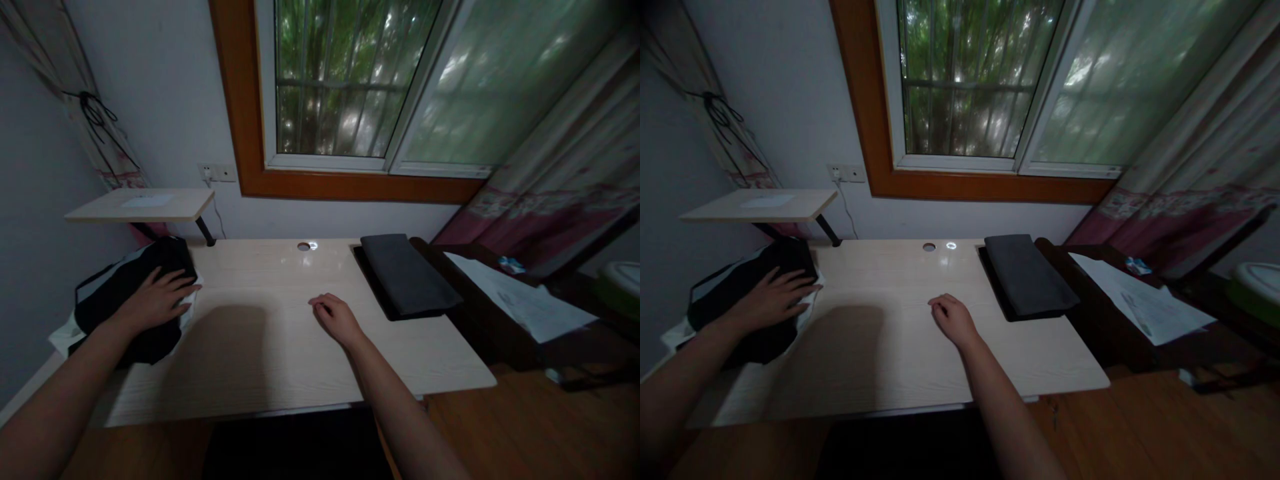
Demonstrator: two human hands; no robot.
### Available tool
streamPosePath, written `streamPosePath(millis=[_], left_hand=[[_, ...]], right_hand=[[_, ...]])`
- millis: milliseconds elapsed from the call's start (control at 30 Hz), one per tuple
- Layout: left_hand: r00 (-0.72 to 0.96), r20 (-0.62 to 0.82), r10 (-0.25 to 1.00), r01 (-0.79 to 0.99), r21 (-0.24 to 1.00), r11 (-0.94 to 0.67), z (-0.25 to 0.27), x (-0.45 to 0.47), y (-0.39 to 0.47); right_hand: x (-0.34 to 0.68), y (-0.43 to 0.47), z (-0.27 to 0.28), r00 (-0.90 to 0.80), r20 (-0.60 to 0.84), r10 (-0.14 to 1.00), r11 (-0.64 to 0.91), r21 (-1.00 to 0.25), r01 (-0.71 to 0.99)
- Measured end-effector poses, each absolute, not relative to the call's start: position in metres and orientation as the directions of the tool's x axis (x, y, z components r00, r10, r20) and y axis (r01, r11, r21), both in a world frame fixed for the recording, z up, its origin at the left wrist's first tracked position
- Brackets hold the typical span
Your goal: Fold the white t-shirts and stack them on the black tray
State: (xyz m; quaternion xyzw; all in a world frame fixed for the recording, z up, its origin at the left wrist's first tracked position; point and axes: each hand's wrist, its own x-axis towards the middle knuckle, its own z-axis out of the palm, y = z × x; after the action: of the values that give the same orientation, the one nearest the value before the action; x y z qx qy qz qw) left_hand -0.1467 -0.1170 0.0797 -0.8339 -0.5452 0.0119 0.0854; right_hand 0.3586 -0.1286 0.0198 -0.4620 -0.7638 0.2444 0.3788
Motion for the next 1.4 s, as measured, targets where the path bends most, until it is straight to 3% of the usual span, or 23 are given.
streamPosePath(millis=[167, 300, 433, 767, 1000, 1100, 1267, 1400], left_hand=[[0.399, 0.219, 0.891, 0.917, -0.107, -0.384, 0.070, -0.117, -0.146], [0.268, 0.290, 0.919, 0.962, -0.123, -0.242, 0.077, -0.103, -0.171], [0.133, 0.262, 0.956, 0.974, -0.212, -0.077, 0.074, -0.111, -0.184], [0.183, 0.214, 0.960, 0.953, -0.280, -0.119, 0.069, -0.136, -0.174], [0.133, 0.327, 0.936, 0.982, -0.169, -0.081, 0.077, -0.097, -0.180], [0.222, 0.362, 0.905, 0.974, -0.136, -0.184, 0.070, -0.075, -0.175], [0.398, 0.281, 0.873, 0.915, -0.052, -0.400, 0.044, -0.038, -0.156], [0.429, 0.277, 0.860, 0.887, 0.051, -0.459, 0.029, -0.002, -0.144]], right_hand=[[0.358, -0.130, 0.021, -0.278, 0.349, 0.895, 0.446, -0.724, 0.525], [0.358, -0.131, 0.023, -0.276, 0.347, 0.896, 0.443, -0.730, 0.521], [0.358, -0.131, 0.023, -0.273, 0.356, 0.894, 0.448, -0.730, 0.515], [0.360, -0.131, 0.022, -0.274, 0.376, 0.885, 0.466, -0.710, 0.528], [0.373, -0.135, 0.043, -0.084, 0.559, 0.825, 0.430, -0.524, 0.735], [0.392, -0.134, 0.057, -0.012, 0.598, 0.801, 0.340, -0.439, 0.832], [0.446, -0.134, 0.060, 0.085, 0.619, 0.781, 0.117, -0.279, 0.953], [0.487, -0.143, 0.041, 0.124, 0.597, 0.792, -0.033, -0.161, 0.986]])
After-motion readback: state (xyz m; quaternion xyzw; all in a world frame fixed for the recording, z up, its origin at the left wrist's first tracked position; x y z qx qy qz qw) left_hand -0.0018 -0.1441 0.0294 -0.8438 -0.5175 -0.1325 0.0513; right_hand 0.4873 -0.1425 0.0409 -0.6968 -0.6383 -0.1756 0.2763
